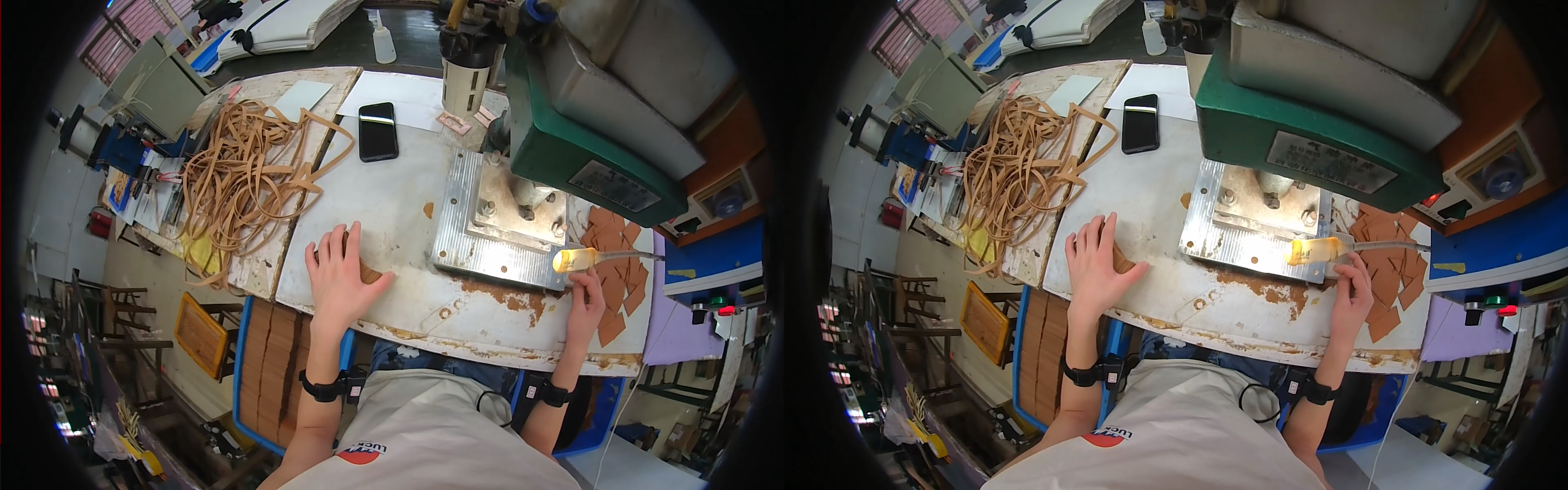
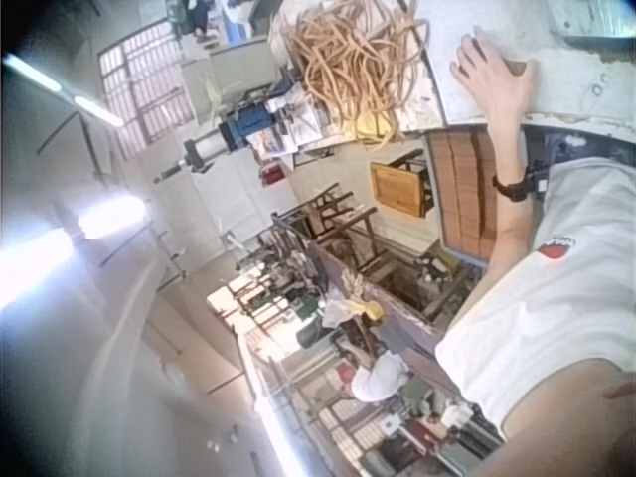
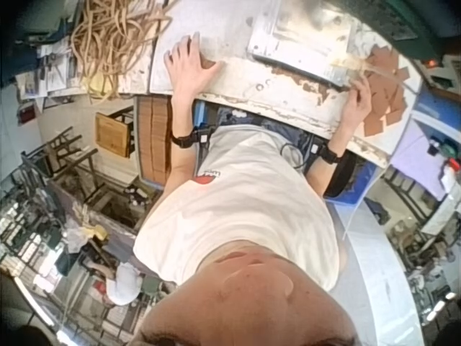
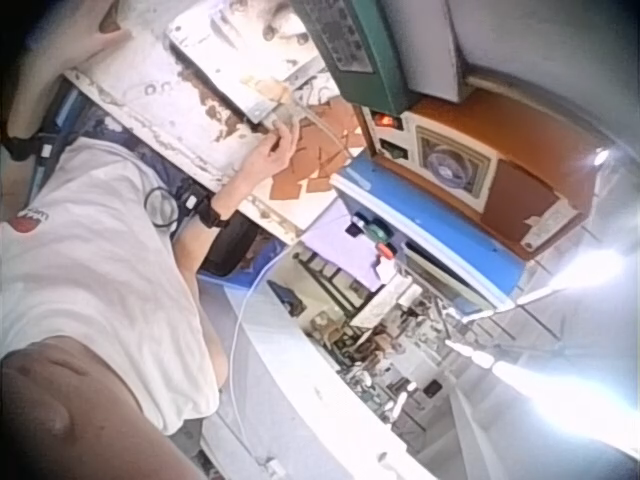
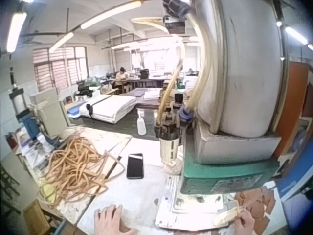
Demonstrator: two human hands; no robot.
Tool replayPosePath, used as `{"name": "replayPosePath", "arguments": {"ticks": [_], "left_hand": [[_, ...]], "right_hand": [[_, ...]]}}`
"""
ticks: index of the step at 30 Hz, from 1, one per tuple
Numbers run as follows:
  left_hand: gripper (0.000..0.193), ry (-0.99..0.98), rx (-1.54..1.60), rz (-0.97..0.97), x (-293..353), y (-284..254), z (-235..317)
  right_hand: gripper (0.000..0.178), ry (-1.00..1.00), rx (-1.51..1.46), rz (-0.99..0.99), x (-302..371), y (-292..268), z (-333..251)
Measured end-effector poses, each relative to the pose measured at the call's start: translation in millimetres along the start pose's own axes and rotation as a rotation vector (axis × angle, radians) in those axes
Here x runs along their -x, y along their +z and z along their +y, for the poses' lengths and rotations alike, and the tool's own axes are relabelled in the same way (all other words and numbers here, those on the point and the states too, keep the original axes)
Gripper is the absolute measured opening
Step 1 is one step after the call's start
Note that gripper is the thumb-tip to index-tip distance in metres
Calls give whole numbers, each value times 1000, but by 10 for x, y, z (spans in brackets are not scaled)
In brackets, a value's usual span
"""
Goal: Insert leather pieces into a hot stamp machine to emboss or punch them.
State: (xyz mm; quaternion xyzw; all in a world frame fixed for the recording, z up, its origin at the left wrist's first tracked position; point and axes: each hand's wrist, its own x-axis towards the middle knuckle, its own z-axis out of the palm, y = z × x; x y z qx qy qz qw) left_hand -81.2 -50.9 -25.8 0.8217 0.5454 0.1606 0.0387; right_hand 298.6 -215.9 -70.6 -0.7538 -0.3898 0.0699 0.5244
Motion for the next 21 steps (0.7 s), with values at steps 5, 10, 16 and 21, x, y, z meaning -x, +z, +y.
{"name": "replayPosePath", "arguments": {"ticks": [5,10,16,21], "left_hand": [[92,10,-2,16,-1,4,-2],[93,-9,-10,-13,1,-6,-9],[87,10,17,14,-4,-11,3],[89,10,20,18,4,2,-15]], "right_hand": [[14,-11,0,1,4,-9,24],[12,1,-17,-5,-3,-4,8],[12,-5,-18,1,-8,-11,61],[11,-18,60,-22,-5,8,-5]]}}
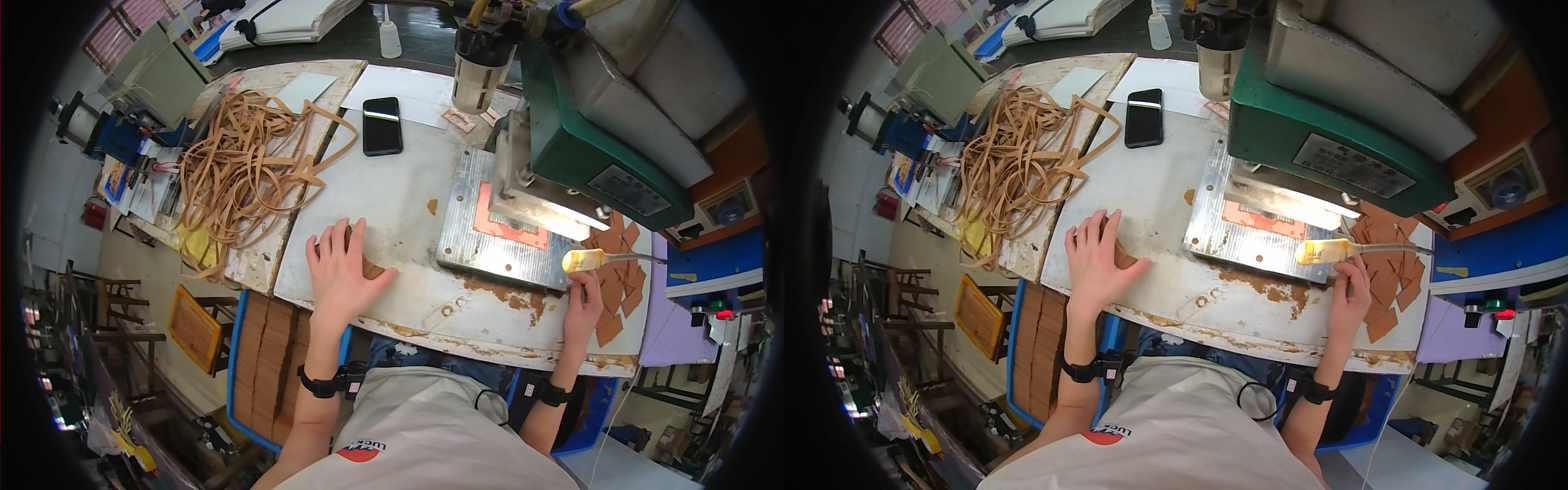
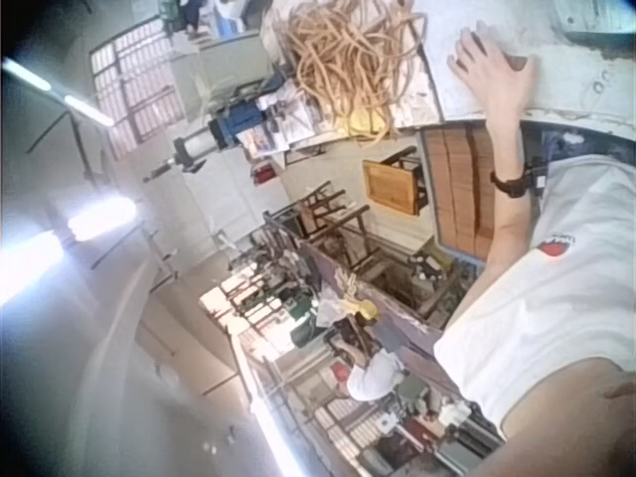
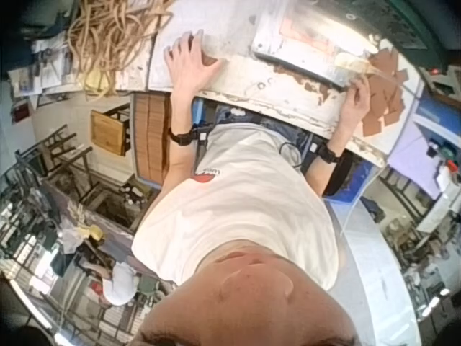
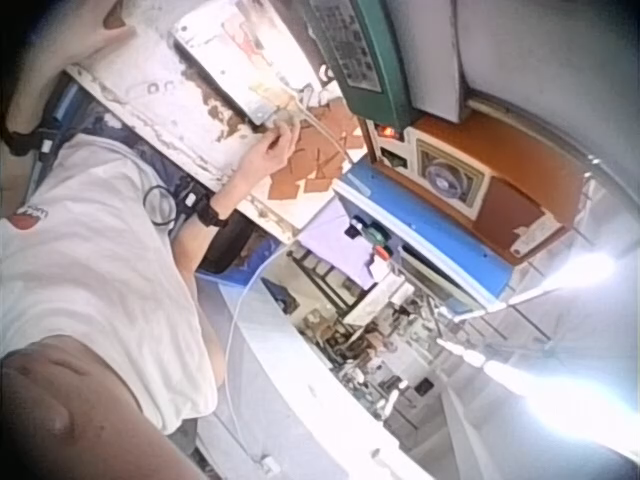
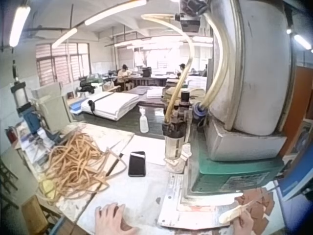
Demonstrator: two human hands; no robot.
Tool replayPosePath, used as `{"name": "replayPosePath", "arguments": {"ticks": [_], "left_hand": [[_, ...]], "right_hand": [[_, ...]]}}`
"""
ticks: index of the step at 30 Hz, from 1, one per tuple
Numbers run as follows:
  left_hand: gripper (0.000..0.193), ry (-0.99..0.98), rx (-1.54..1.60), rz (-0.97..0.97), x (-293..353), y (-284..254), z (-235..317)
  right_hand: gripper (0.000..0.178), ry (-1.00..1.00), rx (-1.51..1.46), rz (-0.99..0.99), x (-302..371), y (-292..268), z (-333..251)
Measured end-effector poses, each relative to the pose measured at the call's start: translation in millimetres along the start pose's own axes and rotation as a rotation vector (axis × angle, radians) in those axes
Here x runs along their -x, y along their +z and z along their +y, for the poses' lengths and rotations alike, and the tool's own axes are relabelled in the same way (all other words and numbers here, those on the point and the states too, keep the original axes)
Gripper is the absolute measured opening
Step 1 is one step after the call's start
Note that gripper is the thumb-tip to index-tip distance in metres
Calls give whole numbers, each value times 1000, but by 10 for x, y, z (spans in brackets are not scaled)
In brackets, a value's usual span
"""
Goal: Insert leather pieces into a hot stamp machine to emboss or punch them.
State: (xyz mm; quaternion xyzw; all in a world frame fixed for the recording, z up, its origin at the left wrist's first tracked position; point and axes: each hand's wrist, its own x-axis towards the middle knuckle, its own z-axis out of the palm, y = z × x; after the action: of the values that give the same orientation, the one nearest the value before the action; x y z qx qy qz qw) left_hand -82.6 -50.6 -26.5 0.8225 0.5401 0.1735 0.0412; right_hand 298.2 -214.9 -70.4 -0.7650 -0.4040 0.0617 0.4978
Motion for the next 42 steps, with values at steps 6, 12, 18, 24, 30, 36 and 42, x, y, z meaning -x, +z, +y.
{"name": "replayPosePath", "arguments": {"ticks": [6,12,18,24,30,36,42], "left_hand": [[87,-10,-5,-7,0,-9,-6],[83,-14,3,-11,3,-27,0],[81,-11,27,-3,7,-8,6],[80,-16,18,-4,11,-8,-4],[76,13,25,39,5,6,-8],[76,5,38,21,-2,-25,13],[78,-18,26,11,18,-6,-4]], "right_hand": [[11,-6,-1,-3,6,8,-28],[11,-36,25,31,15,25,-27],[11,-57,-8,30,4,13,38],[12,-39,-52,23,10,29,-9],[13,-66,-42,19,3,22,-9],[12,-52,-31,18,-2,17,-16],[11,-31,-39,28,6,26,56]]}}
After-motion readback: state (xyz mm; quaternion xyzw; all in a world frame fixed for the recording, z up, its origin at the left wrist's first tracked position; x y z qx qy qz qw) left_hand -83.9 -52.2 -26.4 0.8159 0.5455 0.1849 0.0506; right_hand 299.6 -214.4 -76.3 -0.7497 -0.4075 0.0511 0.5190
